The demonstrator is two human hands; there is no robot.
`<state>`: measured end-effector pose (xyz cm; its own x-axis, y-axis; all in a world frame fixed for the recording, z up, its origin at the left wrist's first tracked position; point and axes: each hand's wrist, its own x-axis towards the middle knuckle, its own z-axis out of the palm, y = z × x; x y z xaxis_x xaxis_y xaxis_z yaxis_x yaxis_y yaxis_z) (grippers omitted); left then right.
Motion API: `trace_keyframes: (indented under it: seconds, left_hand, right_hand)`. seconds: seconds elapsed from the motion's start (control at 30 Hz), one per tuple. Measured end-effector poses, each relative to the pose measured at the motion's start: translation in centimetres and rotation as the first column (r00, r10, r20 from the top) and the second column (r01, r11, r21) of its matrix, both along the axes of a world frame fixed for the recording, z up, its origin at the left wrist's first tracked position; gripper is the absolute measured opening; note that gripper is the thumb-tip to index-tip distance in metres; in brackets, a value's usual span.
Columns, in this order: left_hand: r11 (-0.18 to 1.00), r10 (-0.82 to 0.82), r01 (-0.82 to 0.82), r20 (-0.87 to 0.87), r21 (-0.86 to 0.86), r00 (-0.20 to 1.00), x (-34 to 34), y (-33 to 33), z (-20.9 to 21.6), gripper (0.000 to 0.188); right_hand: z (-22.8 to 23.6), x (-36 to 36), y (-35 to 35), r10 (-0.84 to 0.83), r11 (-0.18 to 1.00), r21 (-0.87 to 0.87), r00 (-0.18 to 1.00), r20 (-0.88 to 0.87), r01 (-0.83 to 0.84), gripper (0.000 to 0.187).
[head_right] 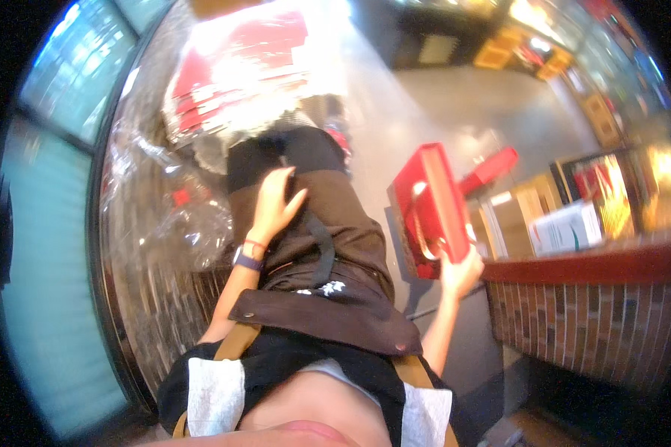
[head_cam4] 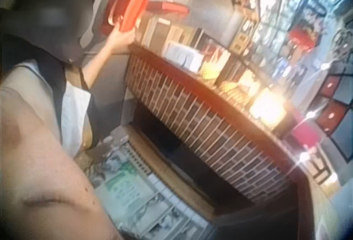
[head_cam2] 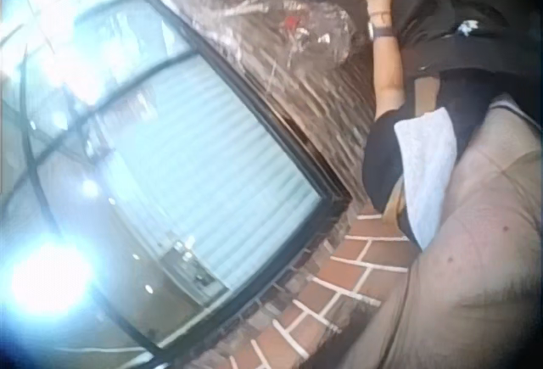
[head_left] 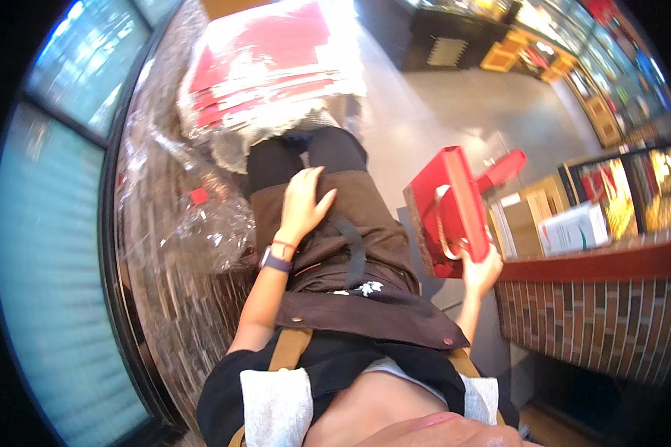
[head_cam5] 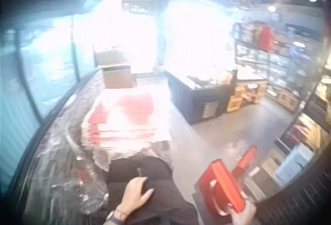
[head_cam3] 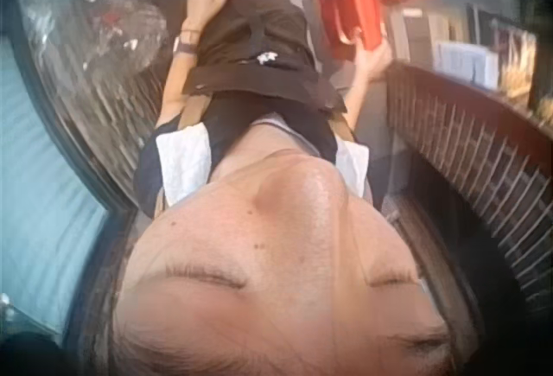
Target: The person sits on the floor and assembles red cardboard boxes. They fold the flaps of the box, tuck them into slots, and secure the structure. The person handles multiple boxes, stacking the finished ones and picking up new ones from a pile.
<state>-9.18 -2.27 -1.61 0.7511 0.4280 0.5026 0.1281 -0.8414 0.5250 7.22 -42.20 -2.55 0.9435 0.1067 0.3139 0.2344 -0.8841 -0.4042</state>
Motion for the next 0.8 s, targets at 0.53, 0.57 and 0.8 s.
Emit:
trace_keyframes:
  seconds: [0.53,0.57,0.8]
  left_hand:
    - [0.975,-0.029,0.092,-0.29,0.203,0.957,-1.7,-2.2,-1.4,0.053]
    - [0.978,-0.033,0.094,-0.31,0.185,0.95,-1.5,-2.4,-1.3,0.052]
    - [0.986,0.026,0.04,-0.386,0.162,0.922,-0.2,-2.5,-1.4,0.049]
  right_hand:
    - [-17.1,5.2,6.4,-0.181,0.98,0.027,0.94,-0.289,0.197,0.075]
    - [-15.7,5.9,8.0,-0.106,0.989,0.051,0.917,-0.385,0.136,0.073]
    - [-18.3,7.7,13.4,-0.26,0.954,-0.261,0.839,-0.478,0.147,0.06]
